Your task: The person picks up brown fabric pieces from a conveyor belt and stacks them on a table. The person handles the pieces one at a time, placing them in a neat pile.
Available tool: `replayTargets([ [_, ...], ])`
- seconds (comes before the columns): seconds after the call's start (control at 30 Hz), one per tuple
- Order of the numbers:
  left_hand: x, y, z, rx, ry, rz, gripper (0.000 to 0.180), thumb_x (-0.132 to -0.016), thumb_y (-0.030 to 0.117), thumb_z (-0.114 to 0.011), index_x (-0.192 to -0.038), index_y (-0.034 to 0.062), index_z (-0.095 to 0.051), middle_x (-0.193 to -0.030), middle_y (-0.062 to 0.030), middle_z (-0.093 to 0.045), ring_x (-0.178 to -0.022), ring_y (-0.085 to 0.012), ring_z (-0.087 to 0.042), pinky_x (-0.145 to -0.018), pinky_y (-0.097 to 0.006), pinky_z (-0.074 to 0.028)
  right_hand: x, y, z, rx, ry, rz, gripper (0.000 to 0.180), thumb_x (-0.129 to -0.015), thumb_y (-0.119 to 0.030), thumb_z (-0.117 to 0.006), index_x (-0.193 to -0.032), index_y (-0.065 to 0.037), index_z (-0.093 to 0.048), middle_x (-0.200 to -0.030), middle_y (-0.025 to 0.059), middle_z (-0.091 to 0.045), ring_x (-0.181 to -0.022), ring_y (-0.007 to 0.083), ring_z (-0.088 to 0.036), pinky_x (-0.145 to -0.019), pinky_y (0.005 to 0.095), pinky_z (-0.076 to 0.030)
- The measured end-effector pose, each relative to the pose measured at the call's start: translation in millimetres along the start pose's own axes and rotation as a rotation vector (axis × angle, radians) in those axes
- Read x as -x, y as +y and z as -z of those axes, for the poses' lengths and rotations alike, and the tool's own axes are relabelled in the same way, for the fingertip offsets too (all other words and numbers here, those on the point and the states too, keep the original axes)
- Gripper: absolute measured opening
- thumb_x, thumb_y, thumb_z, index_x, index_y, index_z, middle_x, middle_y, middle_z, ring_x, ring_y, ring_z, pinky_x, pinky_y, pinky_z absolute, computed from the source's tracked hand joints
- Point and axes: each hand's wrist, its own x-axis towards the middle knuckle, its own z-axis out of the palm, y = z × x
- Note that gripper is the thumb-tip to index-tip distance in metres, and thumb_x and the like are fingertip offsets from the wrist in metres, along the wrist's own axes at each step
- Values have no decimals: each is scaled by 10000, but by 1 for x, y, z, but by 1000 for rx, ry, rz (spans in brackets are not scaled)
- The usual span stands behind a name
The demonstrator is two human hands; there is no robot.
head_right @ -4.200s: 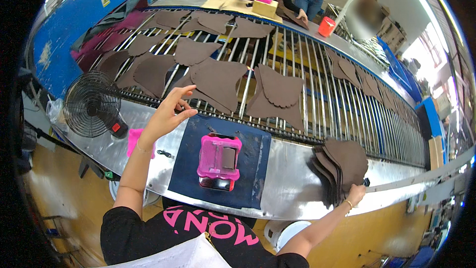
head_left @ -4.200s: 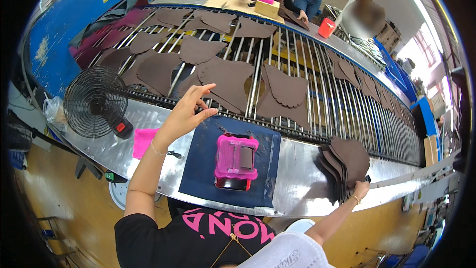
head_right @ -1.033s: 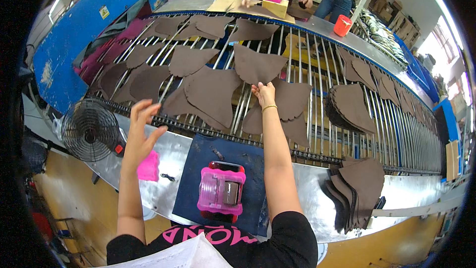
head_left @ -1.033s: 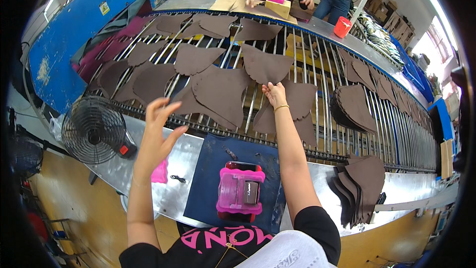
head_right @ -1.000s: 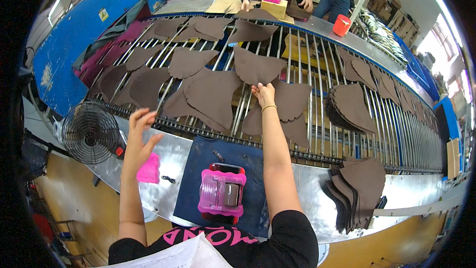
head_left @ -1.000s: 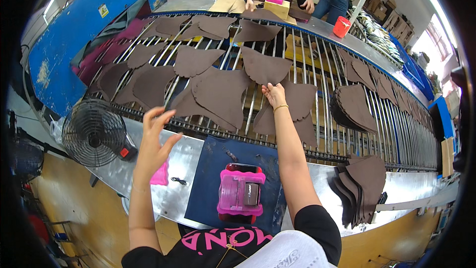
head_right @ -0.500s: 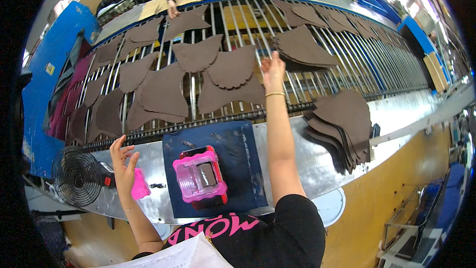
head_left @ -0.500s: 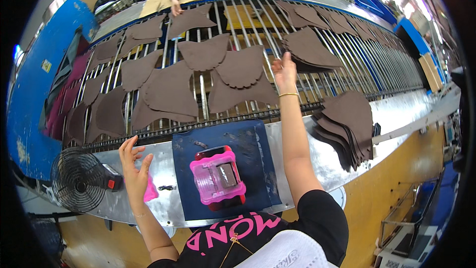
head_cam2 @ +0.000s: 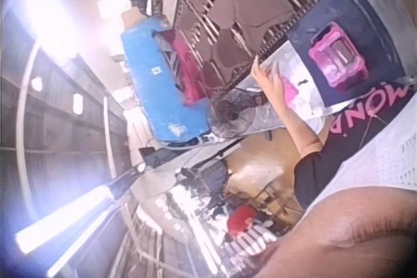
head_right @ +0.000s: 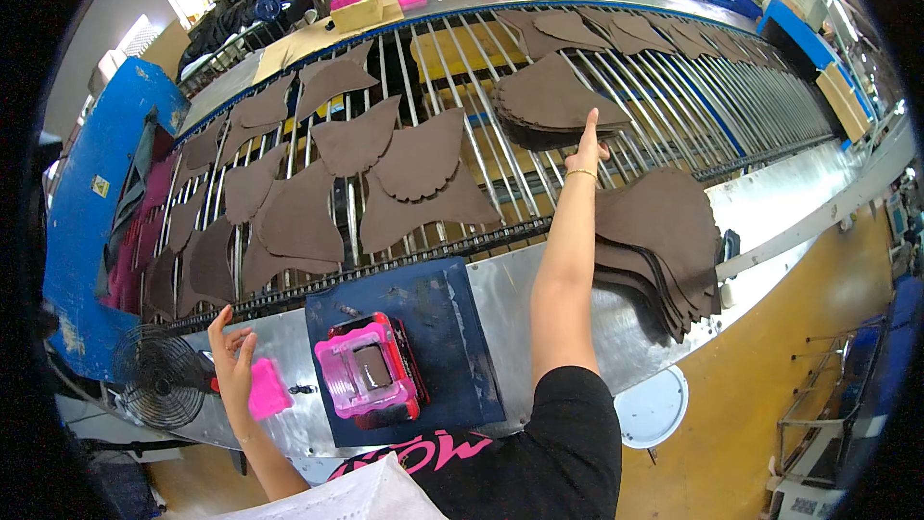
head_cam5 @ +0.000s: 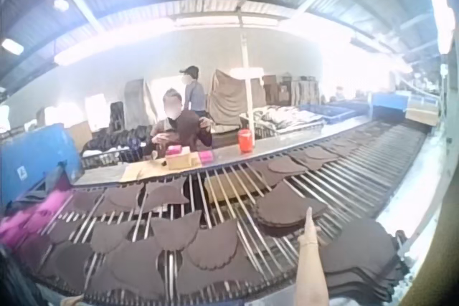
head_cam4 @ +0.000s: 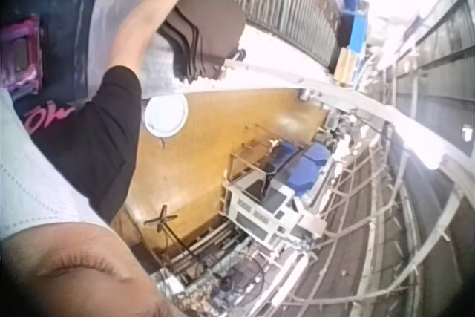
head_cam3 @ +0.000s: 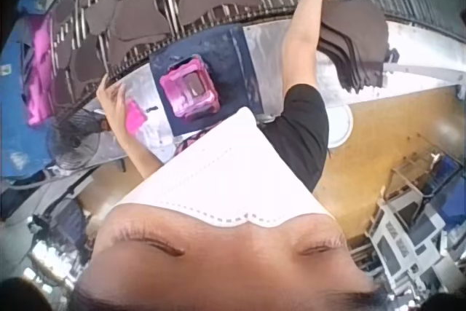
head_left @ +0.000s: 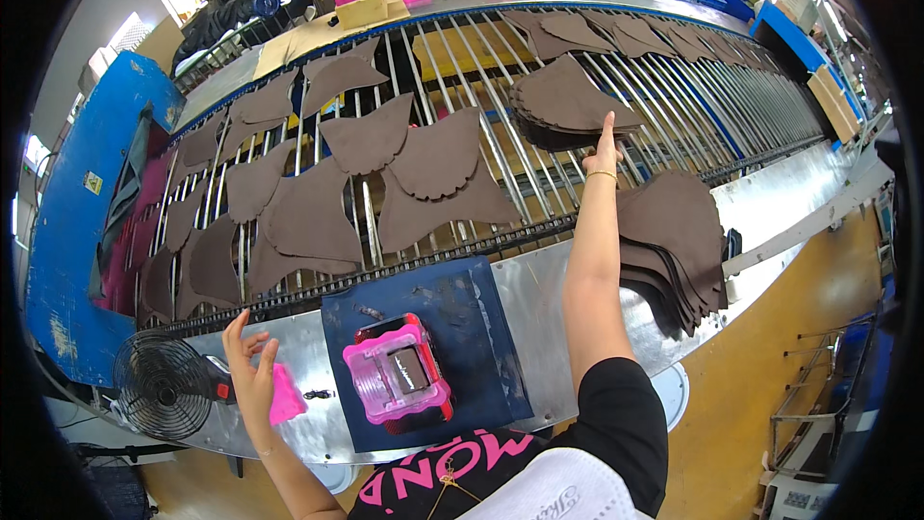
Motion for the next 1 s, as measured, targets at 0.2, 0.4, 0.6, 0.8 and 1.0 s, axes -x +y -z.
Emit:
replayTargets([
  [0.2,-1,3,-2,35,22,153,535,-848,41,-640,-1339,65,-431,-1271,-90,-443,-931,-143,-582,-844,-276,-457,-7,5,-23,-218,119,19,1154,-568,-217,-907,-1362,-79,-80,-1367,189,-305,-1222,358,-431,-961,610,-443],
  [0.4,-7,8,-3,-9,22,95,535,-856,46,-635,-1347,74,-423,-1274,-105,-444,-907,-146,-593,-819,-267,-467,7,7,-32,-371,32,2,1057,-623,-178,-877,-1397,-59,-166,-1357,189,-401,-1137,341,-526,-974,546,-449],
  [0.6,-7,6,-3,12,1,149,523,-860,35,-621,-1344,68,-425,-1238,-107,-493,-912,-147,-599,-817,-275,-470,-35,15,-21,-381,-306,-105,575,-644,-251,-832,-1143,-85,-601,-1186,89,-607,-1074,287,-576,-921,511,-455],
  [0.8,-11,9,-6,-11,-24,123,449,-863,38,-617,-1291,50,-482,-1178,-107,-543,-885,-144,-600,-800,-268,-474,-51,15,-25,-407,-328,-111,535,-674,-209,-787,-1143,-48,-585,-1173,108,-607,-1046,289,-588,-903,486,-482],
  [1.0,-5,23,5,-4,-12,114,432,-863,24,-609,-1278,51,-493,-1156,-88,-558,-877,-138,-600,-767,-264,-481,9,9,-45,-412,-203,123,561,-673,-138,-764,-1141,75,-541,-1132,154,-595,-971,288,-616,-843,414,-533],
])
